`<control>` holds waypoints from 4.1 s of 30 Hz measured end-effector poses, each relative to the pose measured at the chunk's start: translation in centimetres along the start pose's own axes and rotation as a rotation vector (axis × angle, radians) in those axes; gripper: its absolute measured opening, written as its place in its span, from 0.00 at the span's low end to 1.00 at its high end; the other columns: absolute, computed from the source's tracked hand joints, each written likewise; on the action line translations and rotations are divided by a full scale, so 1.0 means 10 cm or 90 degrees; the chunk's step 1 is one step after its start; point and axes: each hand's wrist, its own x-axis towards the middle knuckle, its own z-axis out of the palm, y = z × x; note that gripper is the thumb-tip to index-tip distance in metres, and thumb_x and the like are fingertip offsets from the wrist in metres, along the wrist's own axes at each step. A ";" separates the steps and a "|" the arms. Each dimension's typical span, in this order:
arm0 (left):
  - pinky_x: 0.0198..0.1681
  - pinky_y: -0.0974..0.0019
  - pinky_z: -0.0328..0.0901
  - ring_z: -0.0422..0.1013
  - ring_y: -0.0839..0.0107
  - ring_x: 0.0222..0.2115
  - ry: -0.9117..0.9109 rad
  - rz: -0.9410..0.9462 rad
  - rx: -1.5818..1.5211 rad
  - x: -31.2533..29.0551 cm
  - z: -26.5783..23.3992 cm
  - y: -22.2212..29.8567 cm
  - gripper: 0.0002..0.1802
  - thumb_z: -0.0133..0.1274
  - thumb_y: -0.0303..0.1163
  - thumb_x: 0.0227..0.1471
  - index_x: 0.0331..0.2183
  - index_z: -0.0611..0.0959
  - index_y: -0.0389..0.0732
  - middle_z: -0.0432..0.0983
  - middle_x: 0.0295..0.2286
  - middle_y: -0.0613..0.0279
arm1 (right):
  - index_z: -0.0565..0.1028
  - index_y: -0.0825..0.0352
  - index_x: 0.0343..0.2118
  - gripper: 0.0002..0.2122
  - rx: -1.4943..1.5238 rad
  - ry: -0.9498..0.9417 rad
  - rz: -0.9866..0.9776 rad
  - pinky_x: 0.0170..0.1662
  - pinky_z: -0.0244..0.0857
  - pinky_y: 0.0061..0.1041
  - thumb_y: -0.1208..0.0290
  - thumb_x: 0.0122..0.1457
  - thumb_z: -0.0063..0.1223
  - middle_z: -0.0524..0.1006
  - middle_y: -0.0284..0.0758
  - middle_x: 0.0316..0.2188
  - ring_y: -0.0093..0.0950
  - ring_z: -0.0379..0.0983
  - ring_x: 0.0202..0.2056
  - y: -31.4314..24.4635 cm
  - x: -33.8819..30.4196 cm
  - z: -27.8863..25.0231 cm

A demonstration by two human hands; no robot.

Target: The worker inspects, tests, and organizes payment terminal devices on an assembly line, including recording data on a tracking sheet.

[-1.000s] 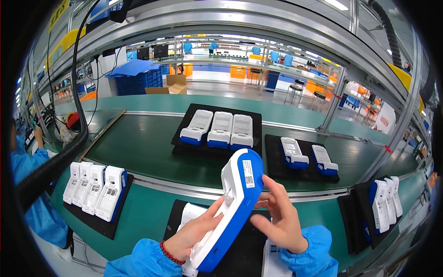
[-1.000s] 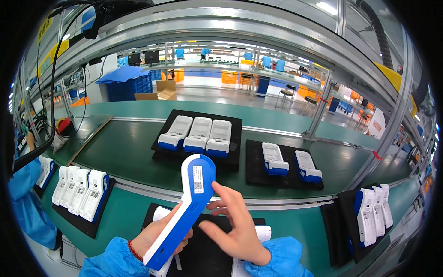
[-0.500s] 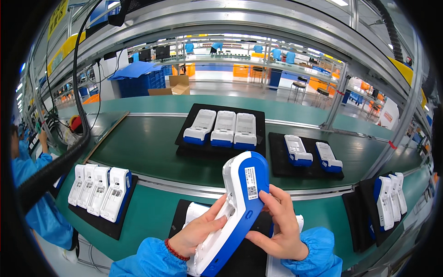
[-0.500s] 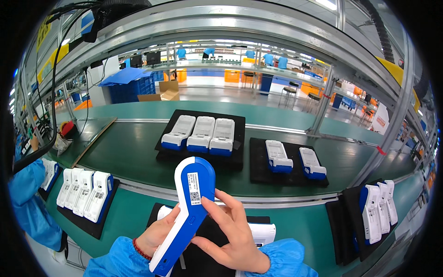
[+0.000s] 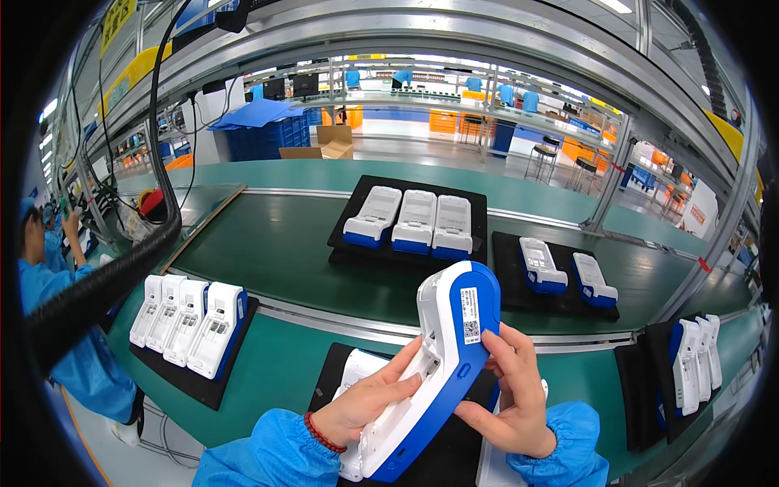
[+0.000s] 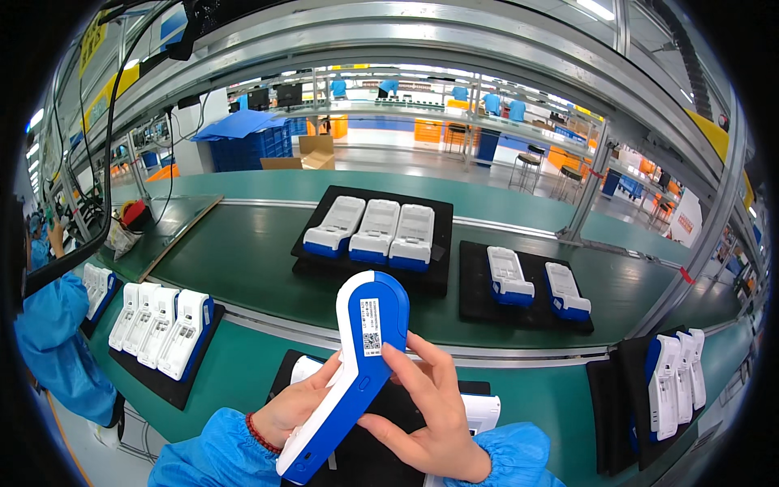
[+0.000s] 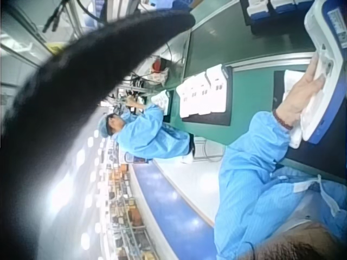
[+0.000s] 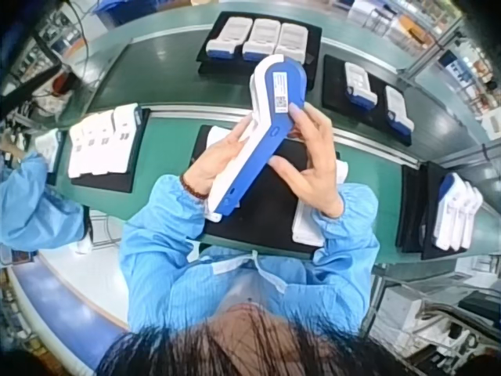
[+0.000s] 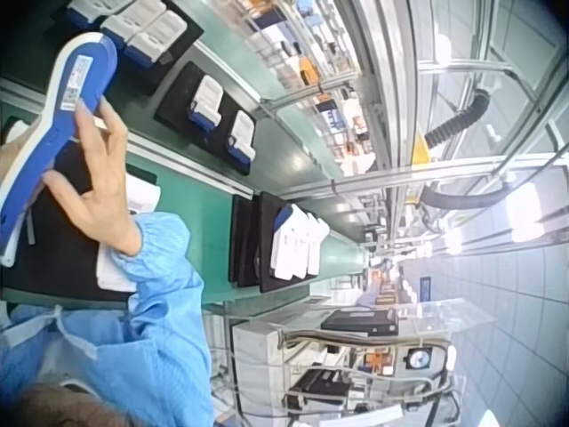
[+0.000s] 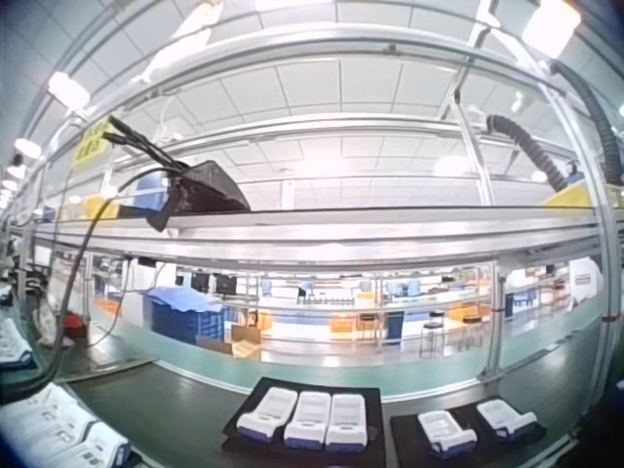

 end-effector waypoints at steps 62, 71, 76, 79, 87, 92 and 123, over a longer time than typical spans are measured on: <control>0.49 0.68 0.54 0.56 0.71 0.48 0.121 0.067 0.217 -0.01 0.25 -0.07 0.33 0.37 0.24 0.51 0.55 0.43 0.46 0.54 0.49 0.58 | 0.62 0.71 0.42 0.19 0.515 0.104 0.144 0.52 0.54 0.32 0.87 0.43 0.46 0.49 0.38 0.48 0.34 0.53 0.52 -0.13 -0.16 0.16; 0.49 0.68 0.54 0.56 0.71 0.48 0.110 0.063 0.213 -0.02 0.23 -0.08 0.33 0.38 0.25 0.51 0.55 0.43 0.46 0.54 0.49 0.58 | 0.61 0.71 0.42 0.20 0.512 0.096 0.126 0.53 0.53 0.32 0.87 0.43 0.46 0.48 0.39 0.48 0.34 0.52 0.52 -0.10 -0.17 0.18; 0.49 0.68 0.54 0.55 0.72 0.49 0.107 0.064 0.234 -0.02 0.25 -0.06 0.33 0.38 0.26 0.52 0.55 0.43 0.46 0.54 0.49 0.58 | 0.61 0.70 0.42 0.20 0.521 0.096 0.123 0.53 0.53 0.32 0.87 0.43 0.46 0.48 0.39 0.48 0.33 0.52 0.51 -0.11 -0.17 0.17; 0.49 0.68 0.54 0.55 0.72 0.49 0.106 0.068 0.219 -0.01 0.24 -0.08 0.32 0.38 0.26 0.52 0.55 0.43 0.46 0.54 0.49 0.58 | 0.61 0.70 0.42 0.20 0.521 0.096 0.129 0.53 0.53 0.32 0.87 0.43 0.46 0.48 0.39 0.47 0.34 0.52 0.51 -0.12 -0.17 0.18; 0.49 0.68 0.53 0.55 0.72 0.49 0.110 0.071 0.225 -0.01 0.26 -0.10 0.32 0.38 0.26 0.52 0.55 0.43 0.45 0.54 0.49 0.59 | 0.61 0.70 0.42 0.20 0.506 0.103 0.138 0.53 0.53 0.32 0.87 0.43 0.47 0.49 0.39 0.47 0.34 0.52 0.52 -0.15 -0.17 0.16; 0.49 0.68 0.53 0.55 0.72 0.49 0.113 0.062 0.237 -0.02 0.25 -0.06 0.32 0.38 0.26 0.52 0.55 0.43 0.46 0.54 0.49 0.58 | 0.61 0.70 0.41 0.19 0.532 0.096 0.136 0.53 0.53 0.31 0.87 0.43 0.47 0.49 0.38 0.47 0.33 0.52 0.51 -0.12 -0.16 0.17; 0.35 0.81 0.63 0.65 0.85 0.37 0.077 -0.069 0.032 0.01 0.11 -0.06 0.32 0.41 0.35 0.53 0.55 0.46 0.47 0.62 0.44 0.67 | 0.59 0.72 0.47 0.24 0.413 0.075 0.252 0.44 0.61 0.25 0.87 0.43 0.43 0.47 0.36 0.50 0.29 0.65 0.40 -0.11 -0.07 0.15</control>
